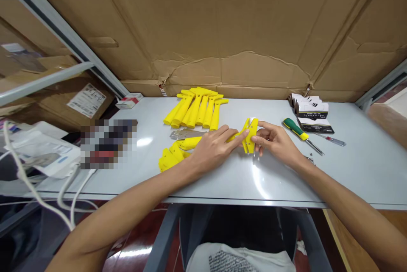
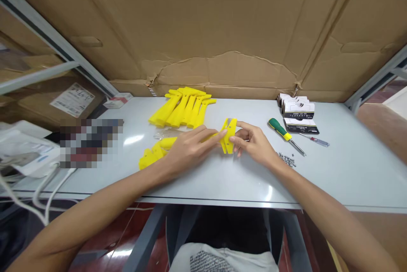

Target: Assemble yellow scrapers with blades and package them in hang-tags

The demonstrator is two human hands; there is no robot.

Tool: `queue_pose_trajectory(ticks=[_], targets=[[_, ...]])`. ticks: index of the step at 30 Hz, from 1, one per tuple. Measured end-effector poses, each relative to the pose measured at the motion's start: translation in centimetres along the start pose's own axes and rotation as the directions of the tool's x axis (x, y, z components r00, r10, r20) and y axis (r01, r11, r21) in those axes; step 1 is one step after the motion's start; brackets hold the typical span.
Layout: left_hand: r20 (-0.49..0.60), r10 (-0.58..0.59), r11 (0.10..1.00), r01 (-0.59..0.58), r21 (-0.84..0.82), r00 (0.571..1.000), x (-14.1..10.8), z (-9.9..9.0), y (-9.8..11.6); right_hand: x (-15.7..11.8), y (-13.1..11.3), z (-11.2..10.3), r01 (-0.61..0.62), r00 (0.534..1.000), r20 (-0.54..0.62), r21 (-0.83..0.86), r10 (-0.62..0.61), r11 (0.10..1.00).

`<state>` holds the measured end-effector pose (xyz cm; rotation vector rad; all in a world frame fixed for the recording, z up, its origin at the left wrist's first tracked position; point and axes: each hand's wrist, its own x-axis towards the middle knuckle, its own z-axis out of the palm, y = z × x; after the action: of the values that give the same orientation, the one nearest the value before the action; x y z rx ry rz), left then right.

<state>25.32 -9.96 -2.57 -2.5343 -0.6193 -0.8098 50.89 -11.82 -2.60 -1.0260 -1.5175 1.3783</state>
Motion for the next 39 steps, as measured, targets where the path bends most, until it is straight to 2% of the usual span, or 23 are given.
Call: queue_pose_trajectory(ticks=[5, 12, 19, 24, 29, 32, 34, 39], targets=[[0.023, -0.012, 0.997, 0.014, -0.073, 1.0, 0.0, 0.2, 0.0, 0.1, 0.5, -0.1, -0.008, 1.0, -0.011, 0.008, 0.009, 1.0], [0.038, -0.101, 0.971, 0.107, -0.212, 0.994, -0.1, 0.2, 0.0, 0.0, 0.4, 0.1, -0.014, 1.0, -0.008, 0.025, 0.015, 1.0], [-0.001, 0.07, 0.997, -0.07, -0.023, 0.998, -0.2, -0.1, -0.2, -0.1, 0.5, 0.4, -0.027, 0.998, -0.049, -0.019, 0.026, 0.999], [-0.065, 0.055, 0.995, -0.06, -0.08, 0.996, 0.1, -0.3, -0.2, -0.2, 0.2, 0.5, 0.005, 1.0, -0.019, -0.108, -0.007, 0.994], [-0.1, -0.056, 0.982, 0.037, -0.183, 0.993, 0.7, -0.7, 0.4, -0.4, -0.4, 1.0, 0.021, 0.997, -0.07, -0.173, -0.033, 0.985], [-0.114, -0.12, 0.979, 0.098, -0.18, 0.986, 0.7, -0.7, 0.6, -0.7, -0.8, 1.5, 0.047, 0.993, -0.097, -0.205, -0.068, 0.978], [-0.09, -0.146, 0.972, 0.126, -0.198, 0.985, 0.6, -0.7, 0.5, -1.0, -1.1, 1.9, 0.059, 0.991, -0.111, -0.183, -0.08, 0.981], [-0.002, -0.262, 0.894, 0.242, -0.377, 0.965, 0.7, -0.9, 0.2, -1.3, -1.7, 2.0, 0.062, 0.987, -0.143, -0.048, -0.068, 0.997]])
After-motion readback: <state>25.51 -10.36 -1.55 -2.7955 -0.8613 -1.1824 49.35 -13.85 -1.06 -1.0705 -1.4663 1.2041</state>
